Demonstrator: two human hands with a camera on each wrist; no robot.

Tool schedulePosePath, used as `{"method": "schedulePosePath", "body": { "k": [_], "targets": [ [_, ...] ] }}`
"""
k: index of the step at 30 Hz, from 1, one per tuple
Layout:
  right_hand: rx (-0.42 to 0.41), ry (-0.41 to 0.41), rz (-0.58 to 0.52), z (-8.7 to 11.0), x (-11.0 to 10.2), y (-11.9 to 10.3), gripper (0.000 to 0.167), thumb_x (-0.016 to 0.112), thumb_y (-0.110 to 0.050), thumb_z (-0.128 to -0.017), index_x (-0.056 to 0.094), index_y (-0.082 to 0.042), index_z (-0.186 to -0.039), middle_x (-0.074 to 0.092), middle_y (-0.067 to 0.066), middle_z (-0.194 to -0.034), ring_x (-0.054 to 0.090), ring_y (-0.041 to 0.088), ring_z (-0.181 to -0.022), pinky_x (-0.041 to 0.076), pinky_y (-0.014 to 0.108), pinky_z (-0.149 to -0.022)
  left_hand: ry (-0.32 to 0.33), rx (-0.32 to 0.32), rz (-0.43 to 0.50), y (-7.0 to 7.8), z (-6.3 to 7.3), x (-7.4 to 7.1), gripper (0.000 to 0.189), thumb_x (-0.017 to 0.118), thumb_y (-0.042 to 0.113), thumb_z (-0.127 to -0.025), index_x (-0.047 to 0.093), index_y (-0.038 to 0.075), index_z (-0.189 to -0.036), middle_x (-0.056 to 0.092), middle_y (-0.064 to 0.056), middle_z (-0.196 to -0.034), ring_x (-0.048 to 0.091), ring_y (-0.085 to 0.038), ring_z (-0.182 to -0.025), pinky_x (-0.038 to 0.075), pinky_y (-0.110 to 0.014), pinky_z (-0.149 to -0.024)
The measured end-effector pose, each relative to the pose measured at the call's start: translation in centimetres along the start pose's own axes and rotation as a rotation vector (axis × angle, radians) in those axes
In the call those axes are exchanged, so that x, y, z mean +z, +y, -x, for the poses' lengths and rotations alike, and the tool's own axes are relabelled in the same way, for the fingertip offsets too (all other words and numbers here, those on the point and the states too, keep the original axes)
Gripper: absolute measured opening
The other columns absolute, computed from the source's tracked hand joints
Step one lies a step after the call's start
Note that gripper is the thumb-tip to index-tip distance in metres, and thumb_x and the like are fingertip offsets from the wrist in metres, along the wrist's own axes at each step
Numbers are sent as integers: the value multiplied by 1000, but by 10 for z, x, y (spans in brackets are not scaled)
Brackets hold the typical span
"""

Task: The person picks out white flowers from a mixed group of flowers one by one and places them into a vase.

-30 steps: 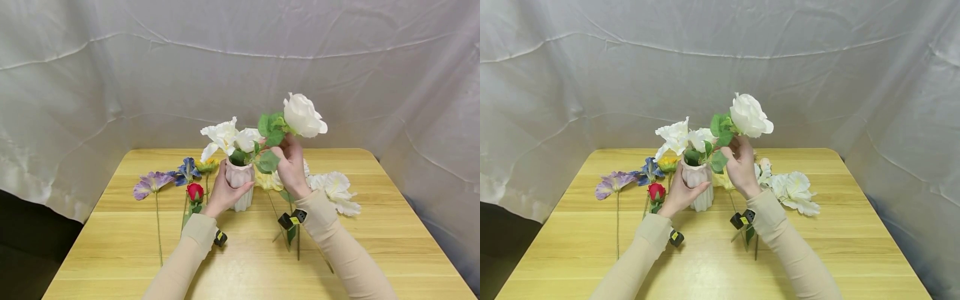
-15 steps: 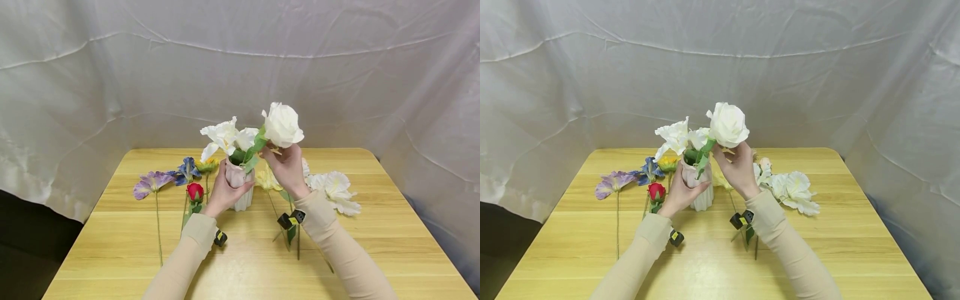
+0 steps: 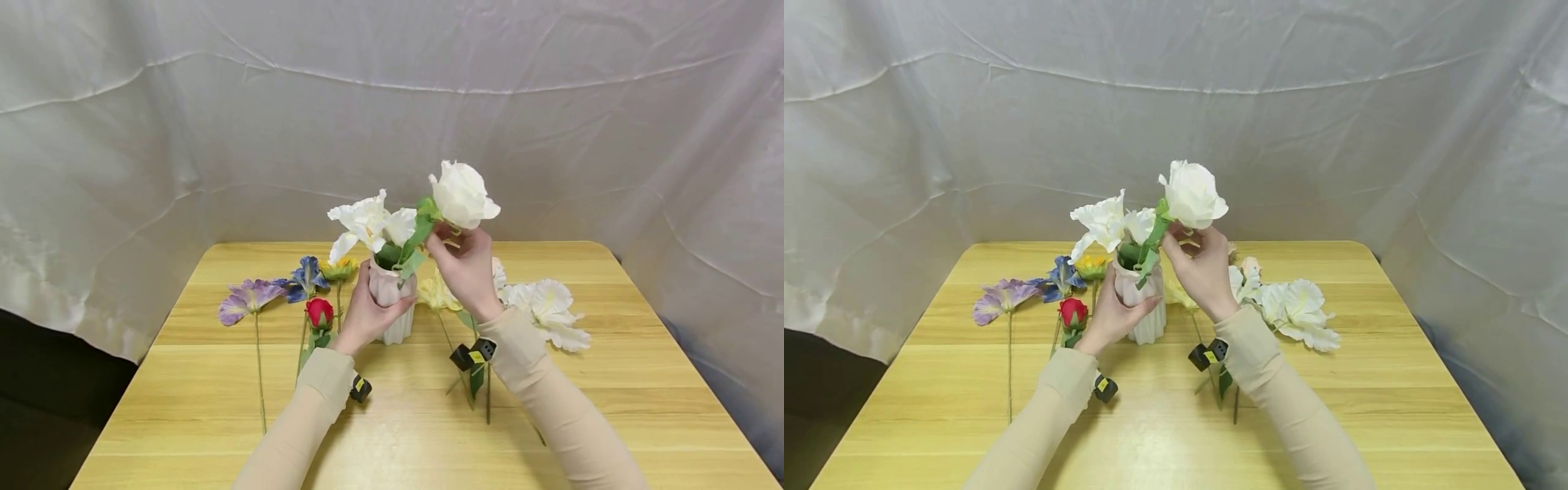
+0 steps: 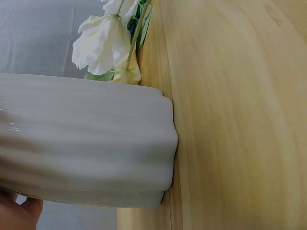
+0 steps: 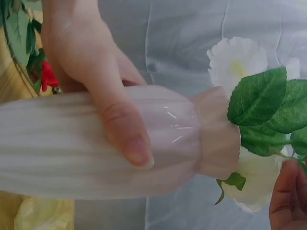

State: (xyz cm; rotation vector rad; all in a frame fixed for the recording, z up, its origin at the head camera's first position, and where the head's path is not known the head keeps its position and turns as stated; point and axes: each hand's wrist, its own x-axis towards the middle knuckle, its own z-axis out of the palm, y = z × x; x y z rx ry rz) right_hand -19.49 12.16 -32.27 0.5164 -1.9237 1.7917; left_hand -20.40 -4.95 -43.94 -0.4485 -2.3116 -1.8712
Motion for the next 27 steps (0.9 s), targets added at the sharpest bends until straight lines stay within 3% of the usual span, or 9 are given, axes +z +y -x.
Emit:
{"method": "schedulePosePath", "body": {
  "k": [5,13,19,27],
  "targets": [
    [36,23,-4,0,1,2,21,63,3,-93,62,8,-113,69,14,-94,71,6,-77,63,29,-74,8,39,8,-1,-1,1,87,84,23,-81,30,15,-150,60,-11,-127,65,-24,-96,57,-38,-79],
    [5,14,3,-1,3,5,18,63,7,-92,62,13,-108,68,32,-95,75,16,-78,63,29,-78,15,41,0,-2,0,1,87,85,24,-81,30,14,-149,62,-12,-118,64,-23,-90,57,-36,-76],
    [77,-82,126,-1,1,9,22,65,4,-87,65,9,-109,70,27,-100,68,0,-80,61,21,-75,22,65,21,-3,0,2,86,85,18,-81,32,14,-148,61,-14,-122,63,-26,-99,57,-39,-84],
    [120,-192,163,5,2,21,42,67,5,-84,59,0,-126,67,19,-116,63,16,-92,59,34,-80,20,54,16,-2,0,2,85,84,18,-81,31,15,-148,60,-13,-126,63,-26,-103,55,-41,-88]
  ]
}}
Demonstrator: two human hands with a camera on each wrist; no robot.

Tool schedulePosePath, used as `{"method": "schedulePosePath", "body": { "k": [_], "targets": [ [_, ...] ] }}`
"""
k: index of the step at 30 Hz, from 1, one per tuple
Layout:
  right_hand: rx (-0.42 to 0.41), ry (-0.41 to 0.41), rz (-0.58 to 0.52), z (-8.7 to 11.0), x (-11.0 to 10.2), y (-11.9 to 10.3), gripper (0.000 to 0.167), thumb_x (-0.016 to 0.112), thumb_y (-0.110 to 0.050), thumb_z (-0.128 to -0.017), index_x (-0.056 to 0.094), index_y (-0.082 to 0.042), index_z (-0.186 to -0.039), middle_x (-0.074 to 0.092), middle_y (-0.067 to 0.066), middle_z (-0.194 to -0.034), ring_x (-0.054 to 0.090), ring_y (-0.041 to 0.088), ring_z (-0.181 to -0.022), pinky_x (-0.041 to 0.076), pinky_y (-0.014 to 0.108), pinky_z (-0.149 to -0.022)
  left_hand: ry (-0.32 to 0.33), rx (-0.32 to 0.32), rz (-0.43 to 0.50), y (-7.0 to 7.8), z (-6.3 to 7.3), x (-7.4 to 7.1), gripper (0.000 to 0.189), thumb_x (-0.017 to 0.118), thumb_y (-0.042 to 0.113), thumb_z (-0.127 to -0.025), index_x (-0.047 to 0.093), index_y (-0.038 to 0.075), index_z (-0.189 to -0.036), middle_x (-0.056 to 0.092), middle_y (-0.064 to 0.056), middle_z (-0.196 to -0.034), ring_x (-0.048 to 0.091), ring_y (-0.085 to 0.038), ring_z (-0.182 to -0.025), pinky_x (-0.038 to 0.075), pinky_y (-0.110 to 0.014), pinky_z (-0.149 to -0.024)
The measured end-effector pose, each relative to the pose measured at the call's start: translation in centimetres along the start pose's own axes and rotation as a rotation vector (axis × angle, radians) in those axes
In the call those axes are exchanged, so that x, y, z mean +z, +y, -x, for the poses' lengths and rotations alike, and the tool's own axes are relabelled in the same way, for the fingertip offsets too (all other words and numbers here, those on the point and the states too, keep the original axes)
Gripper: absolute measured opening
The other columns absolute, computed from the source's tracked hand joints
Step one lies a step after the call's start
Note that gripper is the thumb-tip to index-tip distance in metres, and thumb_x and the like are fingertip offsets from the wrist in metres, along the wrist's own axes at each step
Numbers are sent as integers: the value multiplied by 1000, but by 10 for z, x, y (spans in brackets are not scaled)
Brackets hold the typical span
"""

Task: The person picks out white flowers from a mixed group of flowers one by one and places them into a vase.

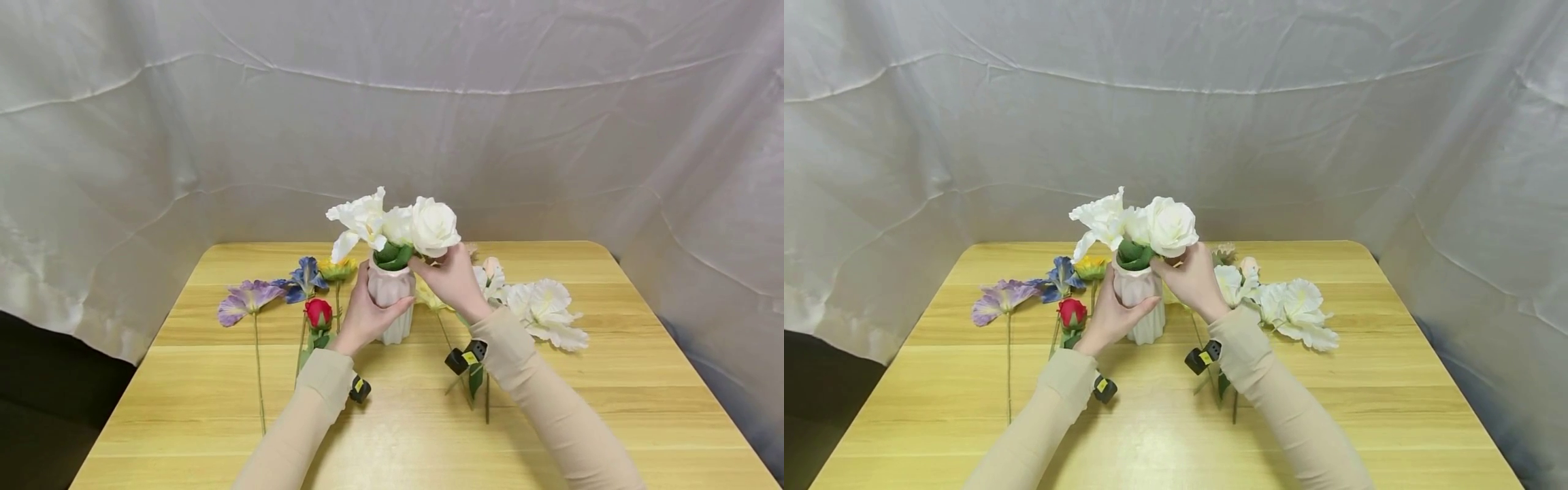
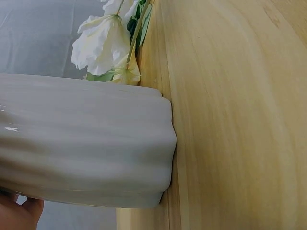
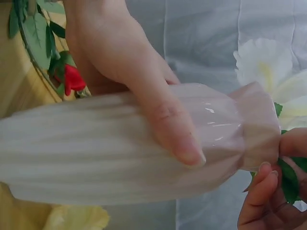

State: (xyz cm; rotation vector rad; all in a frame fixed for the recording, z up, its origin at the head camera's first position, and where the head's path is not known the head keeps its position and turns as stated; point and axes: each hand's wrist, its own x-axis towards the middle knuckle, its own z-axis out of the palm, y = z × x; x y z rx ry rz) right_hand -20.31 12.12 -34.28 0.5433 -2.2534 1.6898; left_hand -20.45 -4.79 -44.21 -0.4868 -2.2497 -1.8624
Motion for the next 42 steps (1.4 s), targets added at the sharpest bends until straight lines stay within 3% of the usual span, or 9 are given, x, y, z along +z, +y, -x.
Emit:
{"method": "schedulePosePath", "body": {
  "k": [2,9,19,29,35,39,42],
  "targets": [
    [17,-8,-10,1,1,2,42,66,5,-85,59,-1,-126,67,18,-117,62,17,-93,58,35,-82,-2,-1,1,0,0,0,85,84,17,-81,31,14,-148,59,-13,-127,63,-27,-103,55,-42,-88],
    [95,31,-74,5,2,2,36,69,-2,-89,63,2,-124,69,22,-116,65,3,-88,56,20,-81,3,8,-1,-1,0,0,86,85,17,-80,31,14,-148,58,-14,-130,63,-30,-106,55,-45,-90],
    [-9,113,-153,3,7,3,28,69,1,-89,67,6,-116,74,19,-102,67,1,-81,55,18,-73,-2,4,-14,0,-1,0,85,84,19,-81,31,14,-148,59,-11,-127,63,-26,-103,56,-42,-87],
    [71,23,-254,4,9,7,44,61,7,-91,51,5,-134,60,23,-130,62,5,-109,54,21,-95,-12,-34,-43,3,0,-1,85,84,24,-82,31,15,-148,59,-11,-124,63,-25,-102,56,-43,-88],
    [109,26,-174,13,2,8,40,67,-1,-92,58,2,-131,67,19,-121,66,3,-96,57,20,-86,-39,-85,-212,9,9,-11,97,83,38,-82,25,15,-155,53,-11,-140,58,-30,-123,53,-50,-101],
    [123,23,-189,21,-8,11,36,68,-3,-92,59,-1,-127,71,5,-103,68,2,-89,58,19,-85,-31,-95,-280,12,22,-23,101,82,46,-81,23,17,-157,46,-8,-150,50,-27,-137,46,-49,-112],
    [135,11,-199,30,-19,18,30,66,0,-92,58,-1,-120,66,-6,-87,66,3,-81,57,17,-79,-1,-64,-313,12,33,-32,97,82,45,-81,26,19,-156,47,-8,-147,51,-27,-134,46,-48,-111]
  ]
}}
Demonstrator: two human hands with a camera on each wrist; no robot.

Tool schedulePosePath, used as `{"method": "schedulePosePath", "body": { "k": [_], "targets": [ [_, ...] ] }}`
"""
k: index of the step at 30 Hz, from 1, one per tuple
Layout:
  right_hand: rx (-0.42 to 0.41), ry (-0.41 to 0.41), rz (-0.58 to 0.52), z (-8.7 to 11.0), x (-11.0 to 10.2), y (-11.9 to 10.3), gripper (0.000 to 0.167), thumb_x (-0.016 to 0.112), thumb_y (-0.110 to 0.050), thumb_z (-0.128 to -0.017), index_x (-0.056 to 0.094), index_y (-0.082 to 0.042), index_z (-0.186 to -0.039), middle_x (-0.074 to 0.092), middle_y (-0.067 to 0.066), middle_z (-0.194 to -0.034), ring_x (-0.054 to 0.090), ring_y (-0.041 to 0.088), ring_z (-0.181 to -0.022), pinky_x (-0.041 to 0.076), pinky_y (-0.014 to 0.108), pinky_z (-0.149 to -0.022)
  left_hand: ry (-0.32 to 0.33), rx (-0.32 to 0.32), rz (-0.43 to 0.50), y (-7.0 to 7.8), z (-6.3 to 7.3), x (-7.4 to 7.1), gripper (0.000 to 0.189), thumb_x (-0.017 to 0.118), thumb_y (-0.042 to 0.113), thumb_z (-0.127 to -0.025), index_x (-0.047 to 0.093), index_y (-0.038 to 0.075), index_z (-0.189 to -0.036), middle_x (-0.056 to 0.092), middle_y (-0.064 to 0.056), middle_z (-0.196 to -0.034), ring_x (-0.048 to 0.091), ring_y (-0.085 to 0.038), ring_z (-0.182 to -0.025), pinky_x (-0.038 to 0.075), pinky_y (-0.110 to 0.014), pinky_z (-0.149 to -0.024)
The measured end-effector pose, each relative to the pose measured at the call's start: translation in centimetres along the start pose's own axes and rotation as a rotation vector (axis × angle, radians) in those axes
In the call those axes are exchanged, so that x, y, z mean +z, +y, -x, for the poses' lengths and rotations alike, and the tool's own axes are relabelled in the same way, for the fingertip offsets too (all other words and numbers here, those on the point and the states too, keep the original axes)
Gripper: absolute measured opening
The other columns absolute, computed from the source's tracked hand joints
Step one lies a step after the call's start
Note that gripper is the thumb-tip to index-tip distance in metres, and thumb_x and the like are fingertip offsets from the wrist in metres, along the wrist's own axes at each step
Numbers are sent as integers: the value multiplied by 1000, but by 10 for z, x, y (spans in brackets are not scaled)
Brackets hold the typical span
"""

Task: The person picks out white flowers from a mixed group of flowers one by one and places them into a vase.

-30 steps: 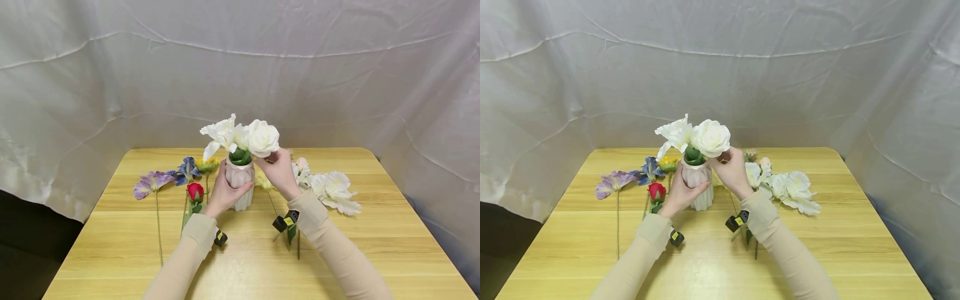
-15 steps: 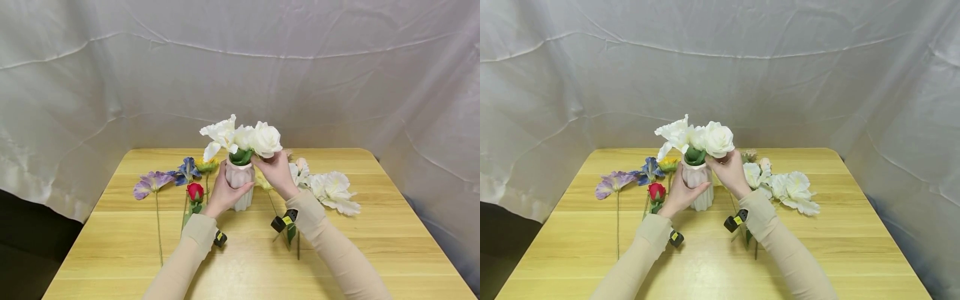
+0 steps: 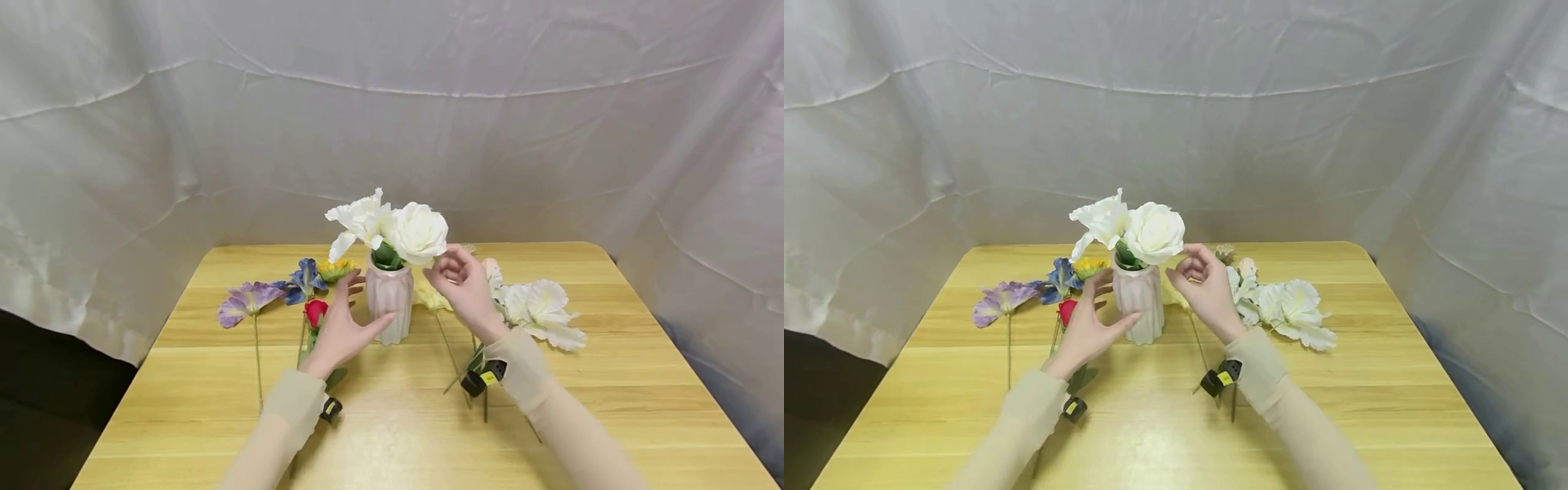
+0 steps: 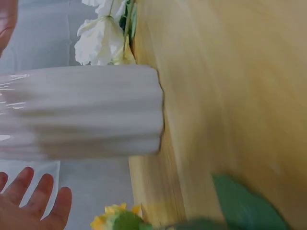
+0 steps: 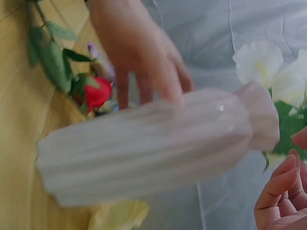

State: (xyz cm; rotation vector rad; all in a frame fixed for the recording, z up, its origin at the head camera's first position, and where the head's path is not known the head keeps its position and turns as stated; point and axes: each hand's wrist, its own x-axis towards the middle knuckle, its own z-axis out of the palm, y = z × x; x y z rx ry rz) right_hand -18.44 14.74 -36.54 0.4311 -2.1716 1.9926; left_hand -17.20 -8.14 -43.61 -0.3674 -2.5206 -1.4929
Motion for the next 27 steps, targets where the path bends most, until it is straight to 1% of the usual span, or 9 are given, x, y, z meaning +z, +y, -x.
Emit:
{"method": "schedulePosePath", "body": {
  "k": [3,5,8,11,13,15,18,23,27],
  "targets": [
    [26,-12,40,8,-15,7,28,64,1,-92,57,-1,-119,63,-10,-83,63,3,-75,53,16,-70,60,52,-33,-2,11,-8,82,82,40,-83,37,18,-147,53,-9,-139,56,-29,-125,50,-50,-102],
    [50,-18,85,15,-27,13,28,63,-1,-94,57,1,-121,63,-10,-84,62,2,-74,51,17,-66,99,109,-76,-3,17,-11,66,81,36,-84,47,16,-138,58,-9,-128,60,-28,-116,53,-47,-94],
    [80,-15,164,24,-47,22,28,63,-3,-95,58,5,-121,64,-8,-87,63,2,-77,53,16,-69,130,232,-165,-3,23,-13,40,78,28,-88,60,12,-119,65,-6,-111,64,-25,-102,56,-40,-85],
    [85,-23,256,34,-67,30,27,63,-4,-96,58,7,-120,67,0,-92,64,-1,-80,56,15,-75,124,363,-268,-1,27,-12,22,75,22,-90,66,11,-106,70,-4,-99,67,-19,-92,57,-33,-80],
    [76,-30,326,42,-81,34,25,63,-4,-96,60,7,-118,68,7,-95,63,-2,-81,56,16,-74,92,441,-312,3,28,-9,15,73,18,-90,68,11,-103,72,-2,-96,68,-16,-89,59,-30,-80],
    [59,-37,405,49,-95,37,22,63,-4,-96,62,6,-116,69,15,-97,62,-2,-81,55,16,-73,39,500,-346,9,29,-4,13,71,16,-91,69,11,-102,73,-1,-96,69,-15,-88,59,-28,-79],
    [45,-56,540,60,-114,40,19,63,-4,-95,64,5,-112,69,18,-96,60,-2,-79,54,18,-71,-56,565,-399,19,30,4,13,69,18,-93,69,11,-104,74,1,-97,70,-15,-87,59,-27,-79],
    [70,-167,740,75,-137,46,13,65,-5,-93,67,2,-104,71,9,-91,59,1,-77,54,20,-69,-188,593,-531,33,31,22,19,66,24,-96,70,13,-111,75,0,-107,71,-15,-98,59,-31,-88],
    [113,-269,771,87,-144,51,9,69,-4,-90,69,-1,-98,70,5,-91,60,3,-77,55,20,-68,-278,585,-605,41,29,36,22,63,27,-98,71,14,-114,75,0,-114,70,-18,-106,57,-35,-98]
  ]
}}
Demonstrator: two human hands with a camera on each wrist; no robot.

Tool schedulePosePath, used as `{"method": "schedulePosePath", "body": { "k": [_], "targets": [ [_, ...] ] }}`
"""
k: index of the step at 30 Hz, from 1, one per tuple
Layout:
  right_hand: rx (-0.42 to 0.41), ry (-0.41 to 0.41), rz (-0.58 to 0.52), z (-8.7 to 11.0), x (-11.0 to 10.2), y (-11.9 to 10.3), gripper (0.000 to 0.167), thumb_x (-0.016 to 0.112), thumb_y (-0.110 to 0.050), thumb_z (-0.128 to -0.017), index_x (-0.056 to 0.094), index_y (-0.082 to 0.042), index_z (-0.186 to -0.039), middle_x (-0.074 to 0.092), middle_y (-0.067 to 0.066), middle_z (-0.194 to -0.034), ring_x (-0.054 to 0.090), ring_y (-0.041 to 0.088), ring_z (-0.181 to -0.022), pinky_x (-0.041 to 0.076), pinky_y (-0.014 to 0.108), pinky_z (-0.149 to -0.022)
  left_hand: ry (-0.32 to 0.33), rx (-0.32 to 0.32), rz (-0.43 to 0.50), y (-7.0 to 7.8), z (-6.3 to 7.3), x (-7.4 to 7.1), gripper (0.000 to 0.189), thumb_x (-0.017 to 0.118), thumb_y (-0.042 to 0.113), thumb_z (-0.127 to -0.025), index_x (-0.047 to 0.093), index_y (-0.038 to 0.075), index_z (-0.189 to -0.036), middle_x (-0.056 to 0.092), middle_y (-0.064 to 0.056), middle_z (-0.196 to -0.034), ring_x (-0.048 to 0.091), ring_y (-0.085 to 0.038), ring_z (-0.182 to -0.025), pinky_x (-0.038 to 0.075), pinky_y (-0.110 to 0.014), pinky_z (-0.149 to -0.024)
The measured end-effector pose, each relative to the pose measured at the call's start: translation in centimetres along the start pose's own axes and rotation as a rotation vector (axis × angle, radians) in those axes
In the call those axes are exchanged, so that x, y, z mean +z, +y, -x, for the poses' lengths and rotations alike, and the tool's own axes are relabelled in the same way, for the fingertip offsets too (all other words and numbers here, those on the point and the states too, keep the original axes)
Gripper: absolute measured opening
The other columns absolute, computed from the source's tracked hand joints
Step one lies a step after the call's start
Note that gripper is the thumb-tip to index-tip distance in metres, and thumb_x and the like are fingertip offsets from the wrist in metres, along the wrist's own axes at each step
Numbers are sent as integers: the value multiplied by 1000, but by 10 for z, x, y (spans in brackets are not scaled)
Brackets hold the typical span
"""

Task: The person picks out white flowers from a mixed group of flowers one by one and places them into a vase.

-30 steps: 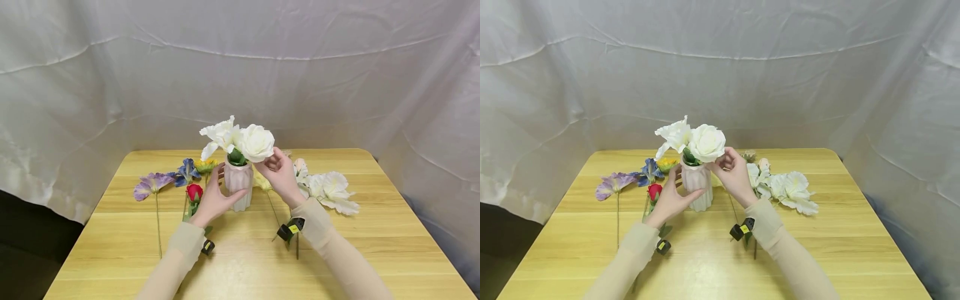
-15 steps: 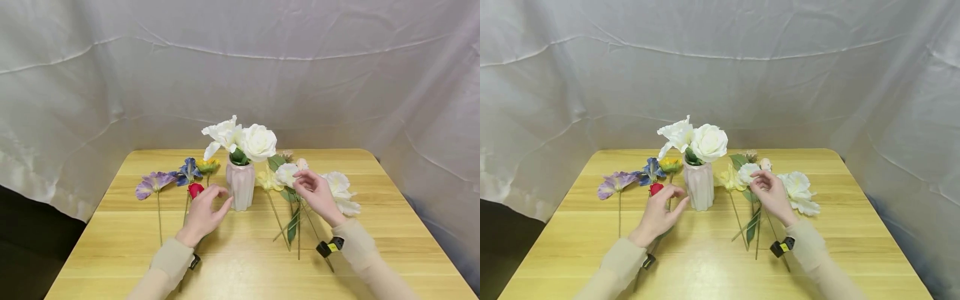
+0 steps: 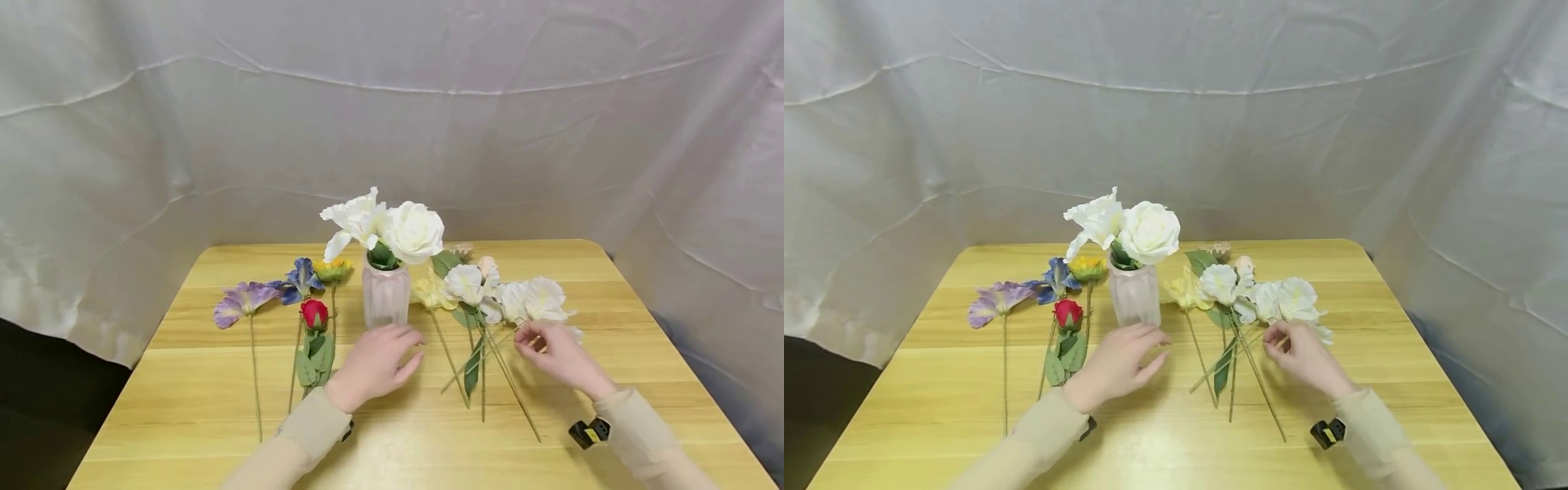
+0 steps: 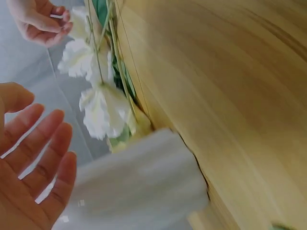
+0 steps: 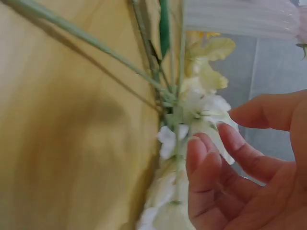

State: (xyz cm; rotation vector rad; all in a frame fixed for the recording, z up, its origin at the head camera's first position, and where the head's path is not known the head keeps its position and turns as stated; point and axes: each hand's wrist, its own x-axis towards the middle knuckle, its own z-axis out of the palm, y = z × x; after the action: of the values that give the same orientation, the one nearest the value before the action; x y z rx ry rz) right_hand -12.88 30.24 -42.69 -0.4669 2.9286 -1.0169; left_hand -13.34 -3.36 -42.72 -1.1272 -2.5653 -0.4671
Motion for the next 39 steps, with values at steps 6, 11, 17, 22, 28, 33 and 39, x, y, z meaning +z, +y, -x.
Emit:
{"method": "schedulePosePath", "body": {
  "k": [6,11,17,22,28,33,39],
  "targets": [
    [31,-62,-61,8,10,7,12,70,-5,-91,67,1,-101,70,8,-94,60,5,-80,55,20,-71,-77,21,-18,12,-12,13,17,62,26,-98,71,16,-108,75,3,-104,71,-14,-92,59,-29,-85],
    [159,-112,-212,8,15,13,29,65,-12,-96,64,8,-116,72,14,-97,63,11,-76,57,23,-66,-142,-5,-49,22,-23,24,18,59,26,-99,71,18,-110,74,6,-104,70,-12,-91,58,-26,-80],
    [351,-160,-611,-1,21,24,44,56,-22,-103,55,14,-129,74,4,-93,62,6,-71,55,20,-62,-170,-31,-21,32,-36,27,18,60,24,-98,72,17,-109,75,5,-106,71,-12,-93,58,-25,-82],
    [492,-200,-1072,-5,25,29,23,54,-20,-104,67,-5,-116,74,-3,-89,61,2,-70,52,14,-62,-162,-15,-51,36,-39,31,17,61,25,-97,73,19,-107,75,6,-101,70,-9,-86,56,-21,-71],
    [550,-134,-1312,-10,28,30,25,48,-18,-107,70,-12,-96,71,-3,-80,59,3,-66,48,10,-57,-151,-19,-49,36,-38,33,17,61,26,-97,73,20,-107,74,7,-101,70,-8,-84,54,-19,-67],
    [563,-58,-1377,-10,27,27,27,49,-21,-107,69,-12,-91,70,-4,-76,59,3,-62,47,10,-54,-156,-41,-18,33,-37,30,19,61,24,-97,73,17,-110,75,5,-105,70,-9,-89,56,-20,-75],
    [494,14,-1284,-9,21,19,26,51,-22,-106,71,-18,-90,69,-7,-77,58,1,-63,47,10,-52,-139,-68,-1,27,-33,26,19,60,24,-98,73,16,-109,75,5,-103,70,-10,-89,57,-22,-78]
  ]
}}
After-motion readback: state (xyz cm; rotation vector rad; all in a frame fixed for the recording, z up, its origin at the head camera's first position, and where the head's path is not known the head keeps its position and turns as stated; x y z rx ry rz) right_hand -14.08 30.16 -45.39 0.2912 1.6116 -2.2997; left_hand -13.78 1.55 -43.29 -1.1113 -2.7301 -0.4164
